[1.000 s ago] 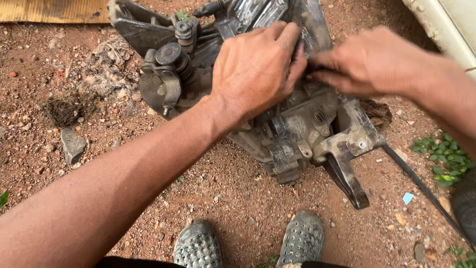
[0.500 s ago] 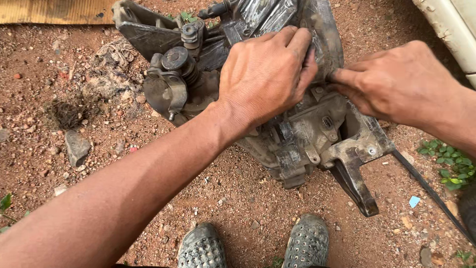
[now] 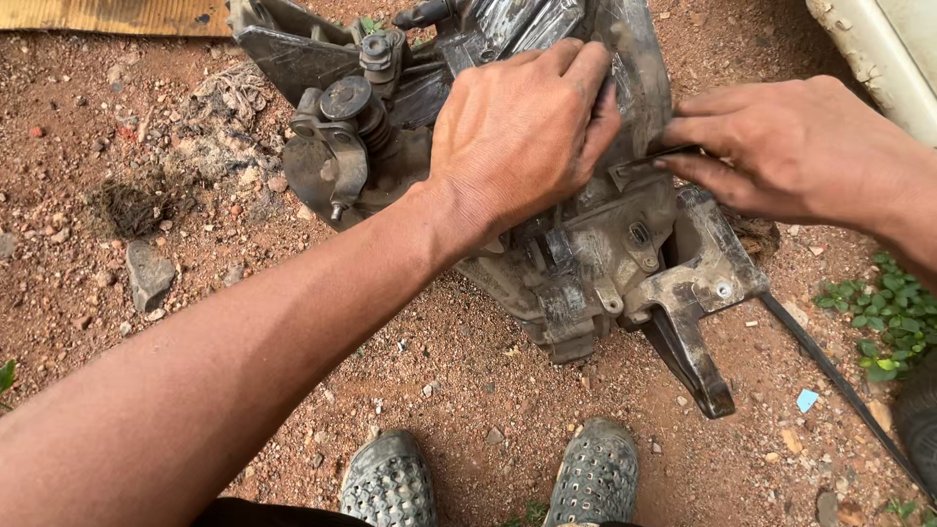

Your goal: The person cleans a transmission housing resting on the ground by hand and using a scraper to remove material from various surfaces.

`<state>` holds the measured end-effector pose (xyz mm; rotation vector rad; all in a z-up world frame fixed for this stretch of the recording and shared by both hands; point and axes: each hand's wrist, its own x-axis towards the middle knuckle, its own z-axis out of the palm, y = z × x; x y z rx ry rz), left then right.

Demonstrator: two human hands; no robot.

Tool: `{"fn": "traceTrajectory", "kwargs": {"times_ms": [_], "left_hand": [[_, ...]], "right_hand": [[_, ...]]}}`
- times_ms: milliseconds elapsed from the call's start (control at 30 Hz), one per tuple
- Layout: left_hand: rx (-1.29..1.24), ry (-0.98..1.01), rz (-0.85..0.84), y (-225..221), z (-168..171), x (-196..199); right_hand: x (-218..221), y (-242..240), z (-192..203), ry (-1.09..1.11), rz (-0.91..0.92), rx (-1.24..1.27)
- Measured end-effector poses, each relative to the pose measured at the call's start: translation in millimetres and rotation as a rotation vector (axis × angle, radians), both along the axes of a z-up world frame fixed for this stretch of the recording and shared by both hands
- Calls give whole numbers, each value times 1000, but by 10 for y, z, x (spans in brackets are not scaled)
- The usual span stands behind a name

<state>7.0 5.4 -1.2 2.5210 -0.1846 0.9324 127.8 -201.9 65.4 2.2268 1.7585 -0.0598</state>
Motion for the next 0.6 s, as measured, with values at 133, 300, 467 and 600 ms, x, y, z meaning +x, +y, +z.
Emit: {"fn": "traceTrajectory", "kwargs": {"times_ms": [133, 300, 467, 600], "left_hand": [[1, 68, 5, -80, 6, 1], [-16, 83, -18, -17, 10, -18], [-19, 172, -20, 7, 76, -8], [-28, 165, -9, -3, 108, -49]], "right_hand": [[12, -78, -19, -102, 66, -198], [135, -52, -130, -81, 162, -134], [158, -246, -182, 188, -78, 243], [39, -248, -283, 326, -409, 472]]}}
